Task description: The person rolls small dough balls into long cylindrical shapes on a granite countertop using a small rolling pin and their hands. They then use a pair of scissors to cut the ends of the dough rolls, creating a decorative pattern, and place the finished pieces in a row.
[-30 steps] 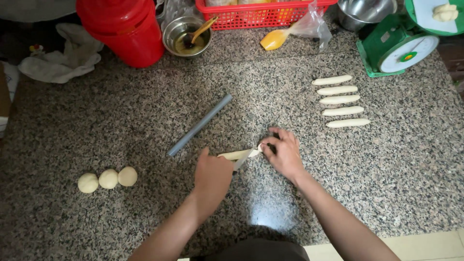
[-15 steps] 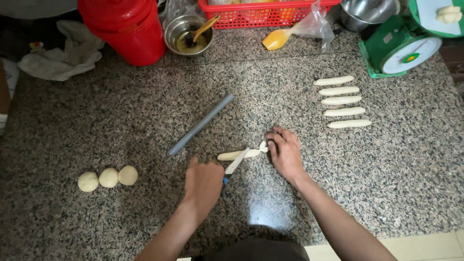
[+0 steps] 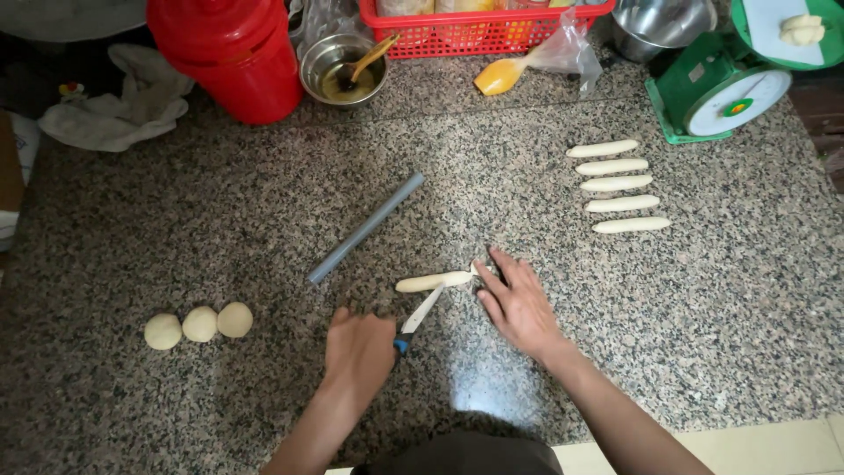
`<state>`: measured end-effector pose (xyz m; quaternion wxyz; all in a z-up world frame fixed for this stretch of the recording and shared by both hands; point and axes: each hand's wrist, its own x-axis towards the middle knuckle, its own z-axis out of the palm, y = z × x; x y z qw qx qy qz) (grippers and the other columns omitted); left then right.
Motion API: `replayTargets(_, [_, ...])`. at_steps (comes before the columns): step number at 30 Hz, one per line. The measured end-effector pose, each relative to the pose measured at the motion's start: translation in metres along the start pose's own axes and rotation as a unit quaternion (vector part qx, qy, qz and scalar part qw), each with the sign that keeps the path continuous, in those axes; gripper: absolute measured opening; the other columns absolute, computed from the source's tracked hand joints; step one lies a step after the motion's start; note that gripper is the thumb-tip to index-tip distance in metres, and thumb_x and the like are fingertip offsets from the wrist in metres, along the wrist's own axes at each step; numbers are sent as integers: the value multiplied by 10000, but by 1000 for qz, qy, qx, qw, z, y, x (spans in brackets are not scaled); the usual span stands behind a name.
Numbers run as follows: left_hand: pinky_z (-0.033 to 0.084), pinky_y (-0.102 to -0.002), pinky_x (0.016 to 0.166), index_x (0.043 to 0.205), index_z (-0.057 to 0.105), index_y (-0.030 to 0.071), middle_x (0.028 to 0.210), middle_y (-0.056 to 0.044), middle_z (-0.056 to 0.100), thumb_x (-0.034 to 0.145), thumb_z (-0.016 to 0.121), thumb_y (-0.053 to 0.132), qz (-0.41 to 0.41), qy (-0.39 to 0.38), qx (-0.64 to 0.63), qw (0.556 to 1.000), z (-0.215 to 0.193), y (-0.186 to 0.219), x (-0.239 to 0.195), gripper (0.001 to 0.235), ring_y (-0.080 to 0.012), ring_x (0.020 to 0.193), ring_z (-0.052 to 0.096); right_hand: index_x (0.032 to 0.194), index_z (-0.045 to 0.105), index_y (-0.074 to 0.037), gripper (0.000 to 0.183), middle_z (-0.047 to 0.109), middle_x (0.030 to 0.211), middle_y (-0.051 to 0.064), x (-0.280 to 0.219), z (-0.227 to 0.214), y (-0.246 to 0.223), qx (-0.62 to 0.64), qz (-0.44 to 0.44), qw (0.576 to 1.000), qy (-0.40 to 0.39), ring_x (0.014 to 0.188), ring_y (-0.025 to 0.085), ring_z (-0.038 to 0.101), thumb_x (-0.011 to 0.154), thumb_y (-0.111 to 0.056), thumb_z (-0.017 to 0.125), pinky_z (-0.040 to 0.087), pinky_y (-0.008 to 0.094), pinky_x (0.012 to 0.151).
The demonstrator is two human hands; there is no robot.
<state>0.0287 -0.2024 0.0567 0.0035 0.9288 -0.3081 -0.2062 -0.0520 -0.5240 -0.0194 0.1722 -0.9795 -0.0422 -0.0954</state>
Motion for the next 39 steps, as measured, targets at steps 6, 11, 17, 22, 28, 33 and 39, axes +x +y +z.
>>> replayTargets(6, [492, -548, 1280, 1149, 886, 202, 593, 3, 730, 1238, 760, 182, -10, -2, 58, 998, -18, 7, -5, 156, -191, 580, 732, 1801, 610, -173, 635, 379, 1965, 305, 1, -9, -7, 50, 32, 998, -21, 1757, 494, 472, 1300, -510, 416, 284, 755, 1473])
replayTargets(11, [458, -544, 1181, 1730, 663, 172, 1377, -109, 837, 1244, 678, 299, 7, 19, 200, 980, -28, 14, 10, 503, -306, 1299, 747, 1726, 685, -191, 531, 475, 1901, 236, 1, -3, -5, 185, 138, 973, 29, 1708, 476, 540, 1257, -384, 526, 509, 726, 1348])
replayTargets(17, [522, -567, 1135, 1439, 836, 108, 1207, -168, 830, 1196, 799, 329, 47, 146, 275, 949, -41, 36, 30, 330, -335, 1182, 740, 1368, 928, -292, 253, 641, 1782, 184, 12, -10, -17, 164, 140, 975, 60, 1617, 494, 653, 1193, -265, 747, 500, 670, 1359])
replayTargets(22, [515, -602, 1144, 1374, 888, 83, 1205, -210, 870, 1183, 813, 303, 56, 146, 293, 943, -54, 53, 42, 302, -387, 1176, 750, 1354, 926, -429, 246, 627, 1826, 60, 8, 22, -1, 127, 152, 979, 44, 1644, 399, 623, 1189, -366, 755, 386, 671, 1424])
replayTargets(28, [530, -589, 1113, 1299, 920, 110, 1203, -160, 893, 1206, 821, 292, 45, 107, 318, 941, -57, 60, 48, 227, -350, 1141, 765, 1369, 912, -472, 247, 606, 1832, 1, 7, 34, 4, 120, 170, 978, 27, 1652, 333, 601, 1195, -413, 746, 349, 645, 1453])
replayTargets(33, [537, -604, 1134, 933, 890, 205, 862, -19, 834, 1185, 866, 272, 39, 39, 320, 946, -63, 63, 56, 262, -253, 879, 747, 1340, 918, -445, 234, 593, 1849, 31, 8, 34, 2, 119, 177, 977, 17, 1678, 365, 569, 1196, -395, 741, 352, 684, 1436])
replayTargets(39, [540, -612, 1171, 786, 804, 242, 698, 9, 773, 1186, 863, 247, 80, 25, 297, 951, -65, 69, 58, 405, -196, 690, 708, 1345, 918, -415, 222, 583, 1861, 56, 13, 29, -1, 130, 193, 973, -2, 1684, 390, 559, 1178, -459, 780, 318, 709, 1448])
